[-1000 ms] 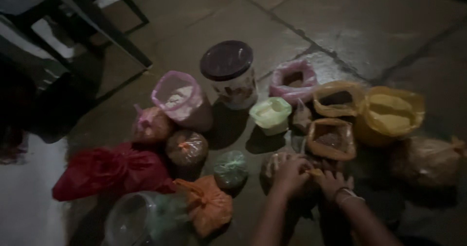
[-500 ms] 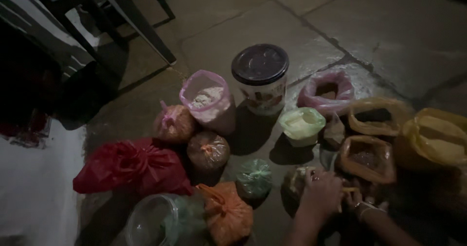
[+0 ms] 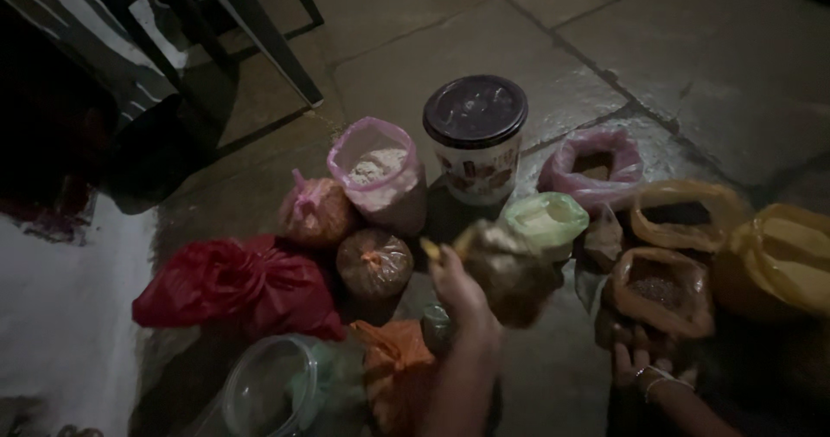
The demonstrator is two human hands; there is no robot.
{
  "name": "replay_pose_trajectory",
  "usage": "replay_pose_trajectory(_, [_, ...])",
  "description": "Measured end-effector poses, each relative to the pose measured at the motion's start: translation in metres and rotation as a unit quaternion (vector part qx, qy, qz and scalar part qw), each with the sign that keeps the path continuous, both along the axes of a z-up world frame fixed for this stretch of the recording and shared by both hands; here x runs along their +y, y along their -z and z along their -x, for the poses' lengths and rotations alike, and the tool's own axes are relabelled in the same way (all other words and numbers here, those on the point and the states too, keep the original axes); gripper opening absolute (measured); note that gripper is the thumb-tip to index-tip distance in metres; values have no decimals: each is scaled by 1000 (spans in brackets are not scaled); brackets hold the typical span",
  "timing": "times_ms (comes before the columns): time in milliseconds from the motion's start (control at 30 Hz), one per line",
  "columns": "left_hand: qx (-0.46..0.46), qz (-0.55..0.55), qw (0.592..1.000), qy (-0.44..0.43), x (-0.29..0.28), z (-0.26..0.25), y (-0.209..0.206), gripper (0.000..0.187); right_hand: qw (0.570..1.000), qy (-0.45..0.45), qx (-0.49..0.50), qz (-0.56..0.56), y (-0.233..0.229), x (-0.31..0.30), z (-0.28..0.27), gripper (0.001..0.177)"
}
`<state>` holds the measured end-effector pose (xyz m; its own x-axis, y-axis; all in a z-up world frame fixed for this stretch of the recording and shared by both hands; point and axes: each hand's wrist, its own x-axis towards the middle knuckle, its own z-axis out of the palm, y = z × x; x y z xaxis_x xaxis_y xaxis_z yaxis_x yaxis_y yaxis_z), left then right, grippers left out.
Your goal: The person sorts and repacks food items on the floor. They open a yellow plastic bag, transfer its contents into a small brown bowl, and then tie the bag closed. The person then handles the bowl and other nearby containers.
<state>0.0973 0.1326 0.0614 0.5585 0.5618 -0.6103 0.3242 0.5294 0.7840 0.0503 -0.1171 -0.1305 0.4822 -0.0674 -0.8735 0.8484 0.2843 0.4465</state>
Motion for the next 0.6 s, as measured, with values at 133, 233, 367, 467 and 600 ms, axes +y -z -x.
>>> replay_pose_trajectory(133, [-57, -253, 958, 122, 14, -26, -51, 58, 917, -341, 68, 195, 2, -1, -1, 64])
replay_pose_trajectory(233, [7, -518, 835, 188, 21, -48, -50, 46, 873, -416, 106, 232, 3, -8, -1, 66])
replay_pose_trajectory(367, [-51, -732, 642, 221, 34, -73, 0, 27, 871, -428, 113, 215, 15, -18, -2, 69])
replay_pose_trajectory(467, [-36, -751, 498, 433, 53, -73, 36, 45, 885, -409, 55, 215, 39, -24, 1, 65])
replay_pose_trajectory(600, [-2, -672, 531, 516, 44, -57, 57, 93, 961, -259, -33, 86, 57, -33, 6, 63])
